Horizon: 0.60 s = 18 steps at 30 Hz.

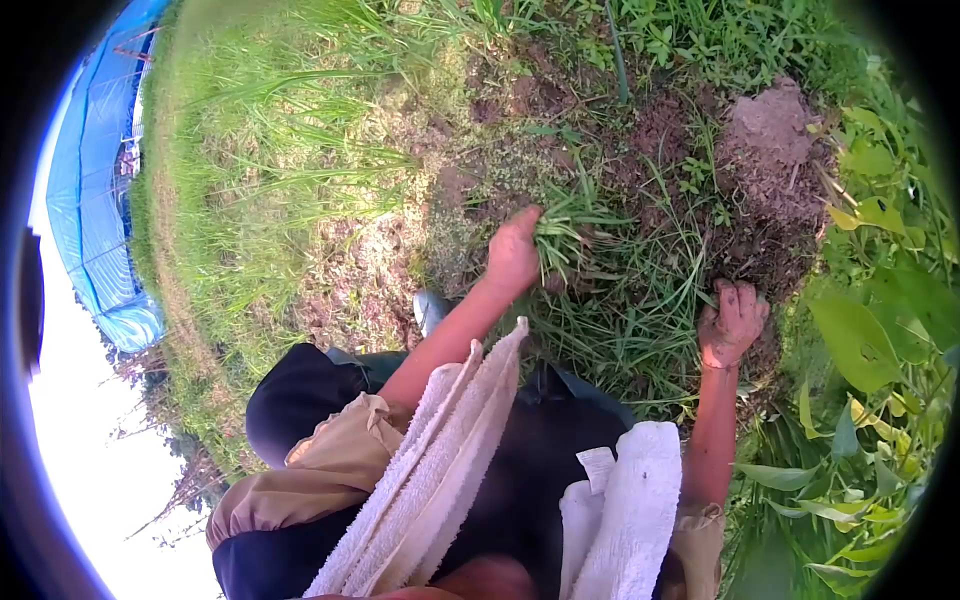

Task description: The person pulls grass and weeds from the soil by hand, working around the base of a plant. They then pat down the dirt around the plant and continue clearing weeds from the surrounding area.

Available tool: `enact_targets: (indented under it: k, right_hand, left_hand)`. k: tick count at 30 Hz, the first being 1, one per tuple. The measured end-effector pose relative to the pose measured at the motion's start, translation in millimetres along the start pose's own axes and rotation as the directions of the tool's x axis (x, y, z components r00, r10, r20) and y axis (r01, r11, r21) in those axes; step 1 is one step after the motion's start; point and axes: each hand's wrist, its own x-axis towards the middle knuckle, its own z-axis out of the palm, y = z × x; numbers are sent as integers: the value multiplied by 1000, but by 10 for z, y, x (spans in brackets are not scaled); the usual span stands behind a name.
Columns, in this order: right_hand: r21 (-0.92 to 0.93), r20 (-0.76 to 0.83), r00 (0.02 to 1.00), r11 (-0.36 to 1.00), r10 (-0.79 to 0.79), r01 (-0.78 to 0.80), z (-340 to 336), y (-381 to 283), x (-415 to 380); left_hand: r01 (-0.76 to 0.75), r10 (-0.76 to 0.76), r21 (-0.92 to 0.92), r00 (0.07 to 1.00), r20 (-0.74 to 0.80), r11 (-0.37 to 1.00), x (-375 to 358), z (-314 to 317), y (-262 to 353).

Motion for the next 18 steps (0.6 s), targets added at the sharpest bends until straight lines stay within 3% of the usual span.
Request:
enact_targets:
  k: [1, 3, 5, 7, 9, 12, 15, 16, 18]
  right_hand:
    - [6, 5, 1000, 1000, 8, -8, 5, -13, 5]
    - [-8, -16, 1000, 1000, 13, -13, 20, -37, 27]
    - [-22, -16, 1000, 1000, 21, -22, 13, -62, 45]
    - [-6, -2, 1000, 1000, 26, -26, 3, -67, 31]
    - [3, -5, 1000, 1000, 13, -13, 0, -21, 44]
    - [8, 19, 999, 999, 35, -36, 29, -12, 9]
    - [-23, 23, 999, 999, 46, -46, 16, -20, 11]
    - [-56, 26, 999, 997, 47, -46, 4, -30, 22]
    - [-71, 6, 999, 996, 47, -47, 20, 14, 13]
  left_hand:
    - [175, -181, 181, 983, 15, 968, 312, -300, -112]
    - [244, -246, 336, 969, -39, 910, 758, -609, -820]
    - [476, -574, 548, 818, 10, 688, 1110, -916, -1141]
    - [474, -693, 671, 716, 83, 570, 1308, -1059, -1296]
    - [419, -745, 703, 623, 239, 575, 1378, -1210, -1369]
    - [395, -657, 687, 737, 159, 610, 1333, -1164, -1599]
    - [478, -639, 590, 764, 87, 651, 1341, -1056, -2043]
    - [523, -605, 464, 795, 38, 716, 1263, -1045, -2008]
    - [648, -645, 193, 759, -89, 737, 1097, -919, -1784]
